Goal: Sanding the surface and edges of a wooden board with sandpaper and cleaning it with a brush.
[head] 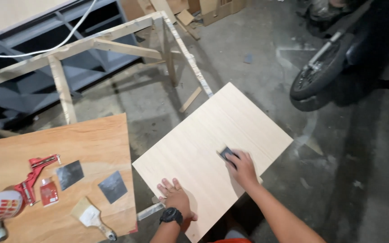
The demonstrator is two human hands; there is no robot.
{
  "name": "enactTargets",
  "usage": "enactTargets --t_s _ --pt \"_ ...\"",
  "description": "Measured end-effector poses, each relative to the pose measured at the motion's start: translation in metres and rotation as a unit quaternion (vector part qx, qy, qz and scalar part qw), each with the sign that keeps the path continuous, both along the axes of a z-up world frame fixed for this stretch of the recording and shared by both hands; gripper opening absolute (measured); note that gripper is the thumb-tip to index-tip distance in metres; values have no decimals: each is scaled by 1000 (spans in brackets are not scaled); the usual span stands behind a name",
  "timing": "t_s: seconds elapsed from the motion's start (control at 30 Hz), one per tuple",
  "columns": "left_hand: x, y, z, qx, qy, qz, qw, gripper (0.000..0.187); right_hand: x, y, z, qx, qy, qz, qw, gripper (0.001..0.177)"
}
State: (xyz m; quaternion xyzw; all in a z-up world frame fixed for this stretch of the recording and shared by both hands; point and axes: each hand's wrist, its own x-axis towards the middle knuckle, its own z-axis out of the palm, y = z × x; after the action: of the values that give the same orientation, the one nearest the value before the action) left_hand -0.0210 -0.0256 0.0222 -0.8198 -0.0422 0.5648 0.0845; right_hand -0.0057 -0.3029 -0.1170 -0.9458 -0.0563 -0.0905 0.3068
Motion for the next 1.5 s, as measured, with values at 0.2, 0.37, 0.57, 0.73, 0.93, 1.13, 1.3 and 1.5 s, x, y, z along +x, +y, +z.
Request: enactTargets --t_s 0.2,0.37,0.57,0.73,0.93,1.13,1.3,1.5 --pt "3 1 2 8 19 -12 1000 173 -98 -46 -4 -9 63 -91 994 33" --pt "6 -1 14 8 38 0 999 171 -31 -23 -14 -34 -12 -42 998 28" --pt "9 1 25 -9 22 2 1000 171 144 52 -36 -21 -119 8 993 22" --pt "5 -5 21 1 20 -27 999 167 239 101 -33 24 -20 -20 999 24" --pt "-3 -2 1 17 -13 -15 1000 176 156 76 -38 12 -44 20 999 30" --pt "3 -4 4 22 25 -13 999 174 -29 -17 -6 20 24 -30 999 33" --pt "3 -5 4 22 19 -17 999 175 -51 -29 -17 7 -21 -41 999 32" --pt "2 -4 10 12 4 -18 1000 172 106 30 -24 14 -76 18 997 23"
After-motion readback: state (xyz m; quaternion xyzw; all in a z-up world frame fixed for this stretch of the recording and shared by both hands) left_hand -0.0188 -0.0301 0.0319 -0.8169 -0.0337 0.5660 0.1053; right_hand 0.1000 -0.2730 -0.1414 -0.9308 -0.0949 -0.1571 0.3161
